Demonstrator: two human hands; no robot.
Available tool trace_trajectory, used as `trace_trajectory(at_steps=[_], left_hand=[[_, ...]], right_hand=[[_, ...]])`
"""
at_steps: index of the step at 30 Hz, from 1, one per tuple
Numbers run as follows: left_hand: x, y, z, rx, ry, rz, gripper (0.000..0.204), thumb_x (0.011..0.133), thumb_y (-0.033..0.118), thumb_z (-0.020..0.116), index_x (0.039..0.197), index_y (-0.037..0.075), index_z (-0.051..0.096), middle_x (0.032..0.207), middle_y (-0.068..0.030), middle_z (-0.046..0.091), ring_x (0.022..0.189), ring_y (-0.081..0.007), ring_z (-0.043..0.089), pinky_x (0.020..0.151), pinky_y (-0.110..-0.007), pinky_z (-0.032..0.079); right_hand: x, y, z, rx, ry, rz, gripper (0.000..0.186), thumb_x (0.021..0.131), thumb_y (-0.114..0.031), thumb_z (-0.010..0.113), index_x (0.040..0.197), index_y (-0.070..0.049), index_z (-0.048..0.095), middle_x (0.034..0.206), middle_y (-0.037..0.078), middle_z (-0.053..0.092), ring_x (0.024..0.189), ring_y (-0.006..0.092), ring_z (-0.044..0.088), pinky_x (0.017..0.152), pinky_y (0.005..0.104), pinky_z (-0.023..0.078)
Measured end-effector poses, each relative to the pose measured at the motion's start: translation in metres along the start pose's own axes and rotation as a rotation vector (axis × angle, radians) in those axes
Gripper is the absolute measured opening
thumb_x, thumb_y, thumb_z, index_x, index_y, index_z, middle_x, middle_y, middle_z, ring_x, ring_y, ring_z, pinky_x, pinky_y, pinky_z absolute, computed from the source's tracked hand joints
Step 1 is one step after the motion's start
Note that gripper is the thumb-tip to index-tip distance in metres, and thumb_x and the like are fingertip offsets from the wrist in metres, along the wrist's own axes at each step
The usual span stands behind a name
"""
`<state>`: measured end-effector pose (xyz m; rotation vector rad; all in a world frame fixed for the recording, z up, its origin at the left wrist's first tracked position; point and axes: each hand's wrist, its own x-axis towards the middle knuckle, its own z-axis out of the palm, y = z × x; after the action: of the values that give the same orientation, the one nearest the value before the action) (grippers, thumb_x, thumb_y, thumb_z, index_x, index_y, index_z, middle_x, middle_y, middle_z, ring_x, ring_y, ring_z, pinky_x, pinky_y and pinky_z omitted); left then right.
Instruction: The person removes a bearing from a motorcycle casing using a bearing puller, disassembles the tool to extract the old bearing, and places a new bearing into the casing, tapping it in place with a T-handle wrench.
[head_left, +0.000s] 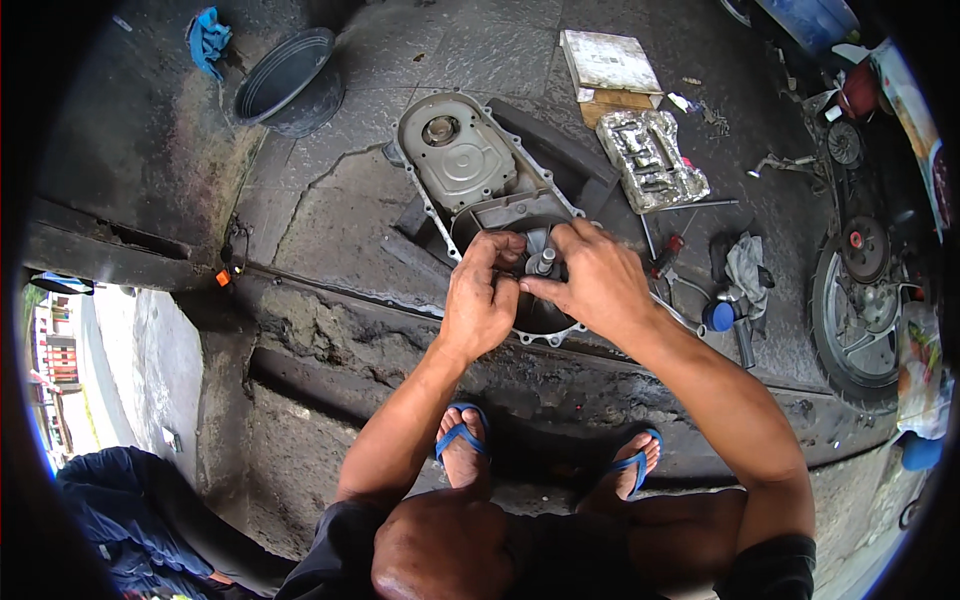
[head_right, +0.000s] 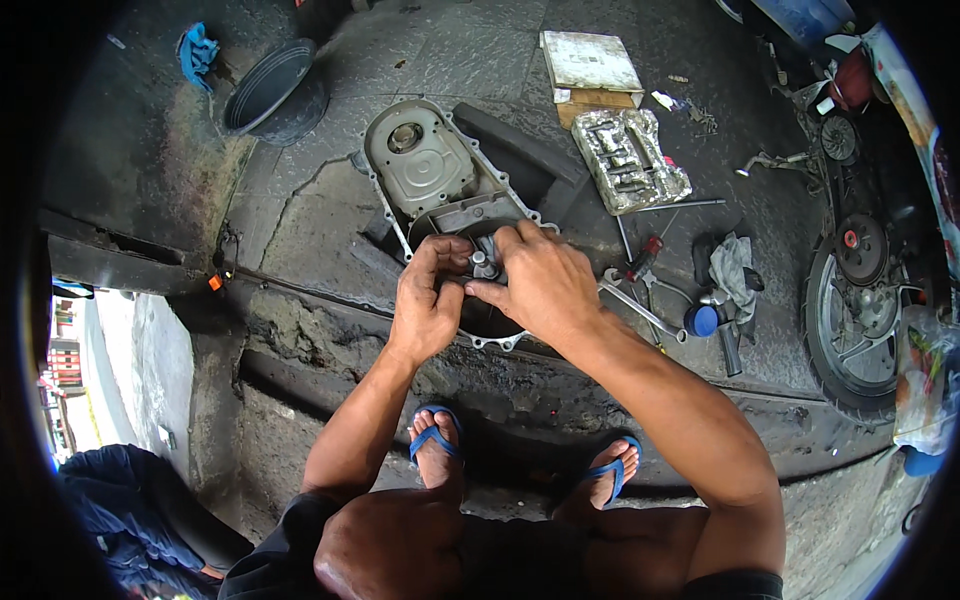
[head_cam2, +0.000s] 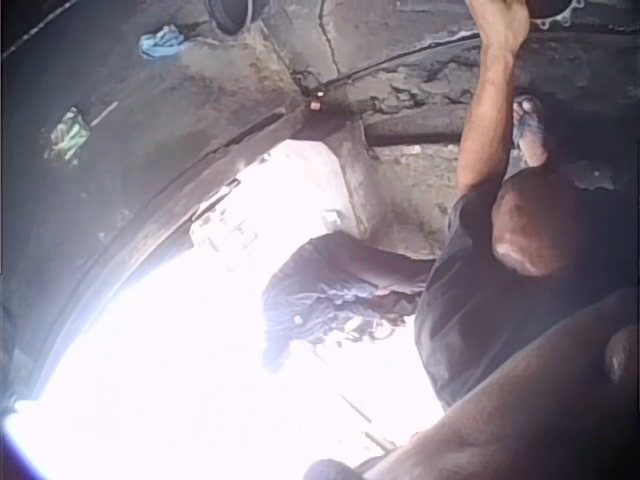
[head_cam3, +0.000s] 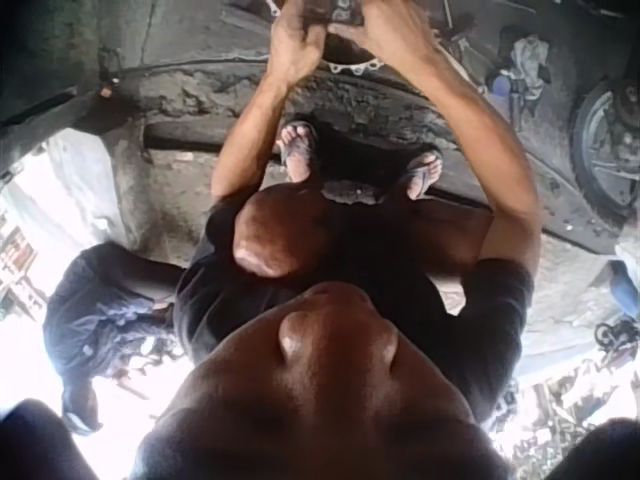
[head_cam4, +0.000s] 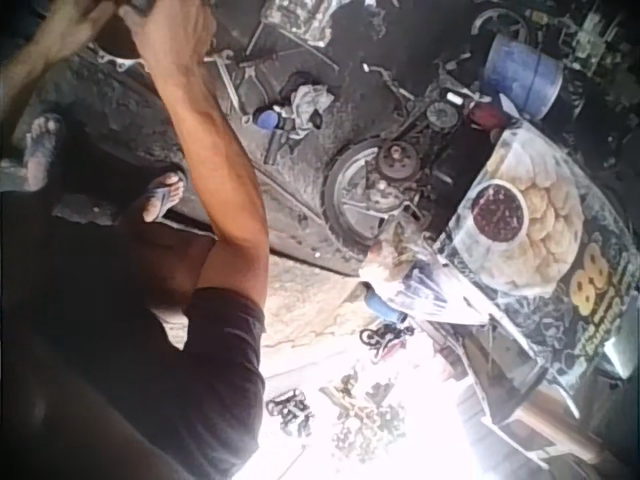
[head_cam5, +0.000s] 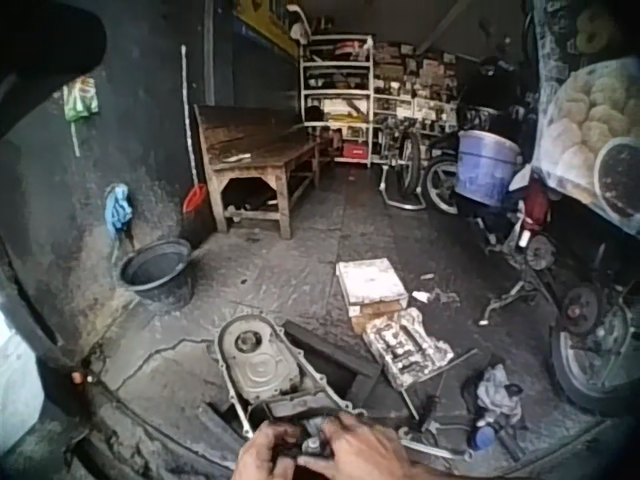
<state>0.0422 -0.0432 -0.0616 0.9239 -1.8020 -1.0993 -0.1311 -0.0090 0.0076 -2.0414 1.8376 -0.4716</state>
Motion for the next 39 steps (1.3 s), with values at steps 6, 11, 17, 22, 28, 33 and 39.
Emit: trace_trajectory(at_steps=[6, 11, 17, 22, 28, 33, 39], left_hand=[[0.001, 0.005, 0.001, 0.027, -0.058, -0.060, 0.048, 0.073, -0.013, 0.047, 0.120, -0.004, 0.054, 0.108, -0.0176, 0.062, 0.096, -0.0289, 0.064, 0.088, -0.037, 0.051], [0.007, 0.021, -0.004, 0.117, -0.207, -0.074, 0.068, 0.076, -0.010, 0.051, 0.142, -0.003, 0.035, 0.121, -0.0243, 0.061, 0.116, -0.0363, 0.060, 0.098, -0.043, 0.049], [0.008, 0.033, -0.002, 0.623, -0.285, -0.028, 0.051, 0.075, 0.010, 0.069, 0.122, -0.004, 0.054, 0.109, -0.0265, 0.064, 0.106, -0.0416, 0.061, 0.093, -0.047, 0.049], [0.010, 0.019, 0.006, 0.595, -0.170, -0.046, 0.037, 0.074, 0.020, 0.074, 0.099, -0.001, 0.057, 0.090, -0.0212, 0.067, 0.087, -0.0410, 0.066, 0.076, -0.048, 0.053], [0.011, 0.022, 0.004, 0.573, -0.219, -0.122, 0.035, 0.074, 0.020, 0.074, 0.098, 0.000, 0.058, 0.089, -0.0208, 0.067, 0.086, -0.0401, 0.067, 0.075, -0.048, 0.053], [0.010, 0.022, 0.001, 0.552, -0.201, -0.115, 0.035, 0.074, 0.021, 0.074, 0.099, 0.001, 0.058, 0.089, -0.0207, 0.067, 0.086, -0.0394, 0.067, 0.074, -0.048, 0.054], [0.011, 0.020, -0.001, 0.578, -0.249, -0.121, 0.037, 0.074, 0.023, 0.075, 0.100, 0.001, 0.059, 0.088, -0.0202, 0.068, 0.085, -0.0388, 0.068, 0.073, -0.047, 0.054]], right_hand=[[-0.002, 0.012, 0.006, 0.068, -0.030, -0.212, 0.028, 0.082, -0.012, 0.069, 0.106, 0.000, 0.063, 0.104, 0.015, 0.060, 0.110, 0.0329, 0.056, 0.097, 0.0451, 0.045], [-0.004, -0.004, -0.001, 0.051, 0.144, -0.120, 0.033, 0.081, -0.020, 0.073, 0.105, 0.000, 0.064, 0.109, 0.018, 0.063, 0.109, 0.0326, 0.058, 0.095, 0.0442, 0.046], [-0.008, 0.006, 0.005, -0.084, 0.078, -0.160, 0.033, 0.084, -0.024, 0.071, 0.103, 0.001, 0.063, 0.107, 0.019, 0.061, 0.105, 0.0350, 0.059, 0.095, 0.0457, 0.044], [-0.007, -0.004, 0.003, 0.112, 0.140, -0.148, 0.043, 0.080, -0.020, 0.075, 0.113, -0.001, 0.056, 0.106, 0.018, 0.060, 0.102, 0.0367, 0.058, 0.095, 0.0458, 0.043], [-0.006, 0.001, 0.017, 0.070, 0.142, -0.143, 0.042, 0.079, -0.013, 0.074, 0.113, -0.001, 0.053, 0.104, 0.018, 0.063, 0.102, 0.0353, 0.059, 0.093, 0.0458, 0.043], [-0.004, -0.004, 0.009, 0.097, 0.210, -0.161, 0.051, 0.075, -0.012, 0.076, 0.119, -0.001, 0.051, 0.106, 0.019, 0.063, 0.106, 0.0353, 0.059, 0.094, 0.0464, 0.043], [-0.007, 0.010, 0.021, 0.057, 0.160, -0.202, 0.051, 0.078, -0.013, 0.075, 0.121, -0.002, 0.051, 0.108, 0.017, 0.063, 0.107, 0.0359, 0.058, 0.095, 0.0468, 0.042]])
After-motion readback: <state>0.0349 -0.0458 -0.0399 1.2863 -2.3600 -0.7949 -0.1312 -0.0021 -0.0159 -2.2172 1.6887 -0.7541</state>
